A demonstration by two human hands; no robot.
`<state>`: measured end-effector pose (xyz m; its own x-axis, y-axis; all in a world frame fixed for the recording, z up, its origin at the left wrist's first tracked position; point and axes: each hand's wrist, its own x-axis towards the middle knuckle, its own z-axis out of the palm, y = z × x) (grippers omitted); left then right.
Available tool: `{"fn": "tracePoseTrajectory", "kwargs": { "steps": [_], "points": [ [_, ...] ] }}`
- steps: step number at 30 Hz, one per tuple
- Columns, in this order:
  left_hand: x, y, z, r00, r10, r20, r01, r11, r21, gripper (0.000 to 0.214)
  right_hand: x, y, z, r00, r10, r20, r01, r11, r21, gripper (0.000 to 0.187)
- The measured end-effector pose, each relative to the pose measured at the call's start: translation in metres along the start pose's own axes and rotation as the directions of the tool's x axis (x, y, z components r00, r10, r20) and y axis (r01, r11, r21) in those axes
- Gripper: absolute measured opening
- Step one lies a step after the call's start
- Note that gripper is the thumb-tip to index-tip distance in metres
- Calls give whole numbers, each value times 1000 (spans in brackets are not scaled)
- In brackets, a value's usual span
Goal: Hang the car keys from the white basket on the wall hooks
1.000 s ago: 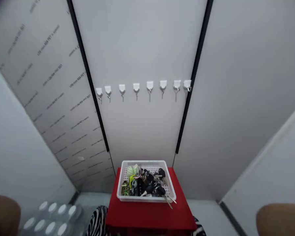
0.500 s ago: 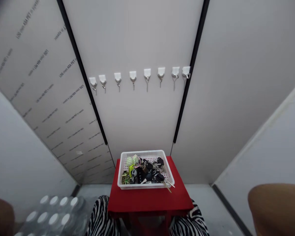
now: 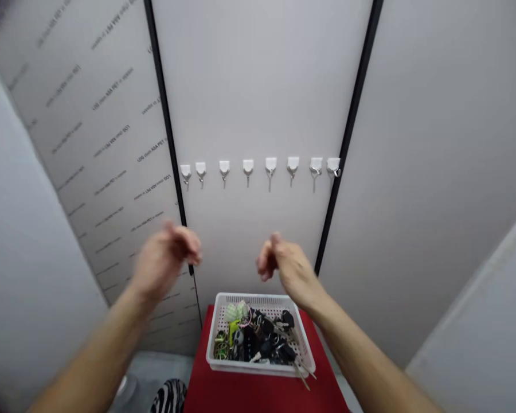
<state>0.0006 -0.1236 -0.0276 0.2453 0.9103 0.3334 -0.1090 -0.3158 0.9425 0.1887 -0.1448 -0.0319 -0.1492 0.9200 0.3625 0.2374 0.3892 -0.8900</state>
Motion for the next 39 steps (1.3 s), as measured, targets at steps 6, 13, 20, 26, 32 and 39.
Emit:
{"fn": "tracePoseTrajectory", "kwargs": {
  "steps": [6,13,20,26,32,39],
  "points": [
    [39,-44,35,911,-286,296,374,876,-305,56,45,12,17,949,211,235,-290,876,385,55],
    [50,-43,44,911,-245,332,355,874,-330,55,54,23,18,935,243,260,-338,834,437,53],
    [44,-62,37,900,-311,304,384,896,-221,54,49,40,30,932,281,228,-346,879,329,52],
    [19,-123,12,957,-289,-19,277,892,358,26,17,95,43,963,269,11,-250,909,-334,37],
    [-11,-160,14,955,-294,40,211,768,605,22,-13,134,47,976,209,58,-140,811,-568,16],
    [-8,-154,25,959,-280,32,233,851,470,6,-15,123,44,971,226,82,-158,856,-492,13]
  ]
}}
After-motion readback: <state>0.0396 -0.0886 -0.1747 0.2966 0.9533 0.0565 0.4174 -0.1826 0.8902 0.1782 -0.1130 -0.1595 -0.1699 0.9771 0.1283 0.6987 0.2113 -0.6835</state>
